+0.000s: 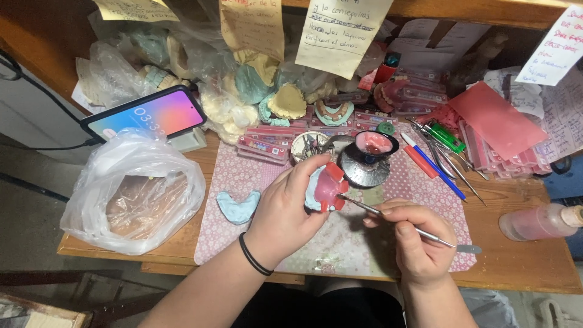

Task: The person holds a pink and blue dental mold in their left hand and uses a small brush in their right hand to apply a pink substance from a small container onto the mold's surface. The person carefully coats the inner area of the mold while seated at a cluttered workbench.

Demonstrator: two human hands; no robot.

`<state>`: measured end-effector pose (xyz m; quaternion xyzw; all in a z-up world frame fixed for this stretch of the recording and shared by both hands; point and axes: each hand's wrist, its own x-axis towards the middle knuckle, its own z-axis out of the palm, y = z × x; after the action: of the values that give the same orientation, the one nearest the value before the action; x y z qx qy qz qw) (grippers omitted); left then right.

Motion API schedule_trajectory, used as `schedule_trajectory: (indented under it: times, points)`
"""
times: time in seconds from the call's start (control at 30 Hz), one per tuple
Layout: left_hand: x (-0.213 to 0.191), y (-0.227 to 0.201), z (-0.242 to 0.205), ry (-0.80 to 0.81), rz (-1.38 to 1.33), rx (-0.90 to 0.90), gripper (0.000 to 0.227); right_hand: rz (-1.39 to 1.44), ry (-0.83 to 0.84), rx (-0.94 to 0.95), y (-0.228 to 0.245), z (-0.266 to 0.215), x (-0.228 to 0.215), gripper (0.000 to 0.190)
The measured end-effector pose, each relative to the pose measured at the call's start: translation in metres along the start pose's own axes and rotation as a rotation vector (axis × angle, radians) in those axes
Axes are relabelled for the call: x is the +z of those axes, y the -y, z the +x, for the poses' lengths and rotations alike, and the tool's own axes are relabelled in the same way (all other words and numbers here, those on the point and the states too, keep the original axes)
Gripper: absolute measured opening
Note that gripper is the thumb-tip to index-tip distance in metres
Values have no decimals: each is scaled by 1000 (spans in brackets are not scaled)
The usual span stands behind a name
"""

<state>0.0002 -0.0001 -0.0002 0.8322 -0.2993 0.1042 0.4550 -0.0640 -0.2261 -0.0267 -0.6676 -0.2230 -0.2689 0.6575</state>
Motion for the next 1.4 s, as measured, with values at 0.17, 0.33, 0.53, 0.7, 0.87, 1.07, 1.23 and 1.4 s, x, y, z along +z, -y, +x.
schedule_trajectory:
  times: [0.17,0.33,0.53,0.7,0.87,1.07,1.23,1.4]
  points:
    - [-4,-3,0,-5,-20,16,71,-87,61,-63,3,3,1,27]
    - [-3,-1,0,-10,-32,3,71,-82,3,-13,-2,-4,-1,25]
    - [-3,-2,0,9,-50,-31,72,-116,-2,-9,-7,-9,-6,23]
    - [-4,-3,0,9,-55,-14,71,-131,60,-41,-5,-7,-5,24]
    - [-4,-3,-1,2,-64,-32,71,-86,71,-53,-2,-2,-4,25]
    - [-14,-20,8,96,-311,-349,72,17,-402,110,-13,13,-9,20]
    - [-14,-10,8,122,-524,-278,88,3,-568,376,-12,32,-14,24]
    - [-14,-10,7,181,-586,-276,90,2,-508,409,-9,34,-11,26]
